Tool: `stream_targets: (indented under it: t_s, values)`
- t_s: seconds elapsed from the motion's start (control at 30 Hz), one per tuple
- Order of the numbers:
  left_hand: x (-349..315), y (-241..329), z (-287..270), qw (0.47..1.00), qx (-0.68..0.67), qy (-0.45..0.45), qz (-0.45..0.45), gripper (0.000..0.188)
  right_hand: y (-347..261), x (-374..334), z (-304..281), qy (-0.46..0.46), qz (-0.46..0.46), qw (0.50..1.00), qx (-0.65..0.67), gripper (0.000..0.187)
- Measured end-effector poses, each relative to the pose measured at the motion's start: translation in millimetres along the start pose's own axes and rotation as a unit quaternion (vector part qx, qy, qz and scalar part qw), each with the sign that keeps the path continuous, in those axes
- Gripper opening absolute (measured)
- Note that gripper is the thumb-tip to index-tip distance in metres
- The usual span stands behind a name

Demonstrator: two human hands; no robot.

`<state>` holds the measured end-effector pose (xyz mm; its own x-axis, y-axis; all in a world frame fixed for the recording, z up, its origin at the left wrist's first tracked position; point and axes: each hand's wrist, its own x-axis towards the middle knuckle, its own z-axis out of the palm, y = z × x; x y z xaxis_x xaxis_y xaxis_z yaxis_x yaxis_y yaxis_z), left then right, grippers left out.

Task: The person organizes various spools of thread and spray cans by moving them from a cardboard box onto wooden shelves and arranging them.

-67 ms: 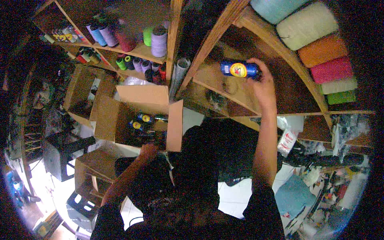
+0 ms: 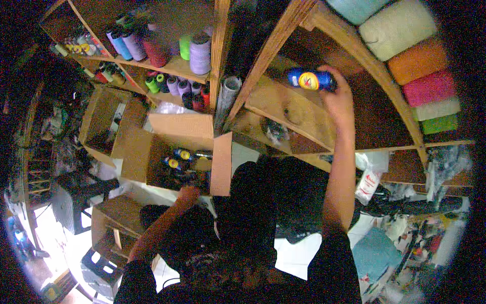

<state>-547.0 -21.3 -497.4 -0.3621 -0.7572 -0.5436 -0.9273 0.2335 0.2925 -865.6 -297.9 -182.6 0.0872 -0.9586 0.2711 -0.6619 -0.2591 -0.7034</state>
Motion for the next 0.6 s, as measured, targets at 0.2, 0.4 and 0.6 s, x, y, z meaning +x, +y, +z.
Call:
stream_targets:
  t_s: [0.2,0.4,0.6]
  values:
    - [63.2,-33.3,65.0,0.999,-0.017,0.018,-0.031,0.016,90.9,122.2,10.0,-0.016,-0.043,0.994,-0.103,0.048]
    - [110.8,-53.4,121.1,0.999,-0.016,0.022,0.028,0.014,154.2,229.7,6.0,-0.071,-0.179,0.981,0.033,0.05]
    - [137.3,-65.2,162.1,0.992,0.03,0.109,0.051,0.015,122.9,246.0,58.6,0.006,-0.188,0.981,-0.044,0.046]
